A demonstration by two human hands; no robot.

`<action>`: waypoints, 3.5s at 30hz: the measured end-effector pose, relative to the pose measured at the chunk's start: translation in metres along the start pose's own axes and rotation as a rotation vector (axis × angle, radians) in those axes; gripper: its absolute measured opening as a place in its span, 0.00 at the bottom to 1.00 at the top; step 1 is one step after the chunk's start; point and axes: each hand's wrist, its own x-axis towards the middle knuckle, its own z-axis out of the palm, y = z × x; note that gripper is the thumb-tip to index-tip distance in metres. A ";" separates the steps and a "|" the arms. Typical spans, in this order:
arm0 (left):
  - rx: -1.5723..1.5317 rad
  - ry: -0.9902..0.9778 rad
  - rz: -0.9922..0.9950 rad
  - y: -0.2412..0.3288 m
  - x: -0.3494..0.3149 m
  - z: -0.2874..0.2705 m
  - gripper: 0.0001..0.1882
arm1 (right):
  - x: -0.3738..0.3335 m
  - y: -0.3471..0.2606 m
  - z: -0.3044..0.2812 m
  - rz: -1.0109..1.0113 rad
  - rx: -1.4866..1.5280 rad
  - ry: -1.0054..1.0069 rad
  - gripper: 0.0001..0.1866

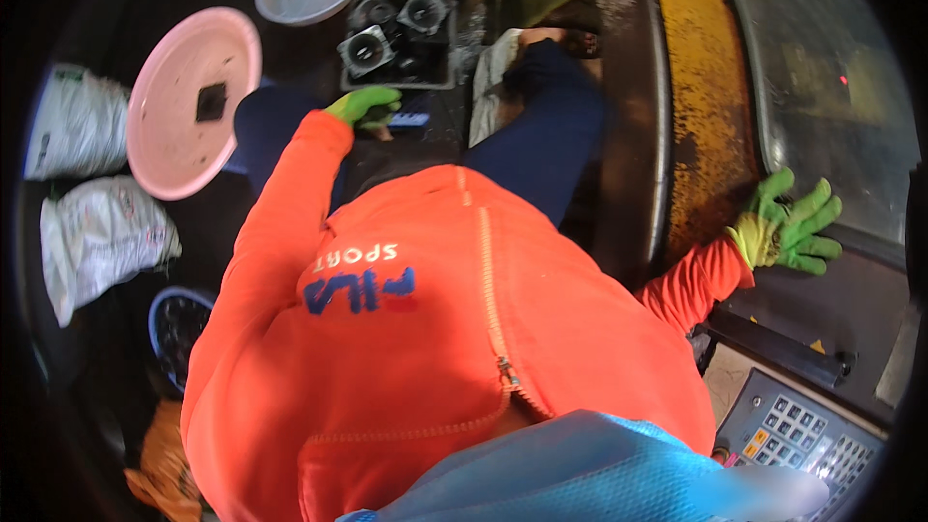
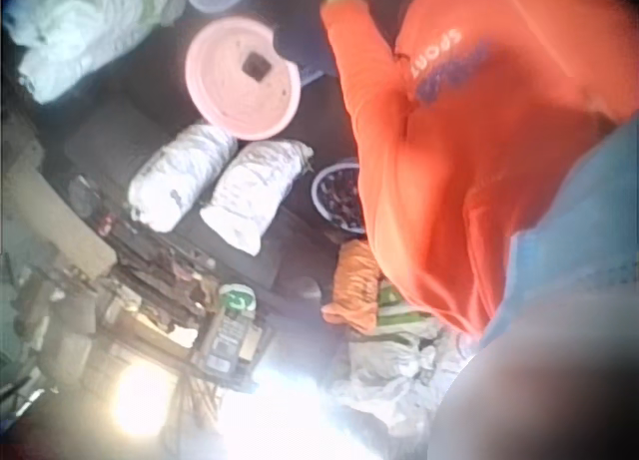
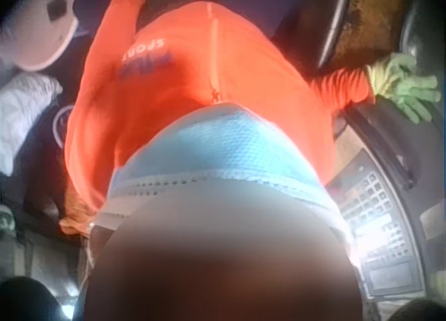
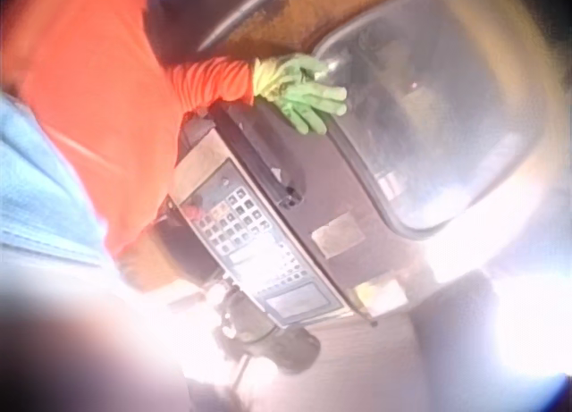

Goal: The person sits on the floor and uses a metal hook tool to scrape and clean the inside of small black plastic mold parts. They repeatedly pick up each part, scrape its interior, and place it into a pink basin.

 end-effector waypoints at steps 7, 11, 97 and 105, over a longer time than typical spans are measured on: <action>-0.135 -0.186 0.073 0.001 -0.004 -0.004 0.21 | 0.001 -0.002 0.001 -0.036 -0.093 0.024 0.24; -0.138 -0.070 0.126 0.002 -0.002 -0.006 0.17 | 0.007 -0.002 -0.004 -0.019 -0.126 -0.022 0.25; 0.969 1.103 0.475 0.033 0.069 -0.050 0.34 | -0.174 -0.344 -0.050 0.922 1.864 -2.142 0.14; 0.834 0.887 0.558 0.056 0.064 -0.036 0.15 | -0.206 -0.371 -0.049 0.946 1.783 -2.386 0.17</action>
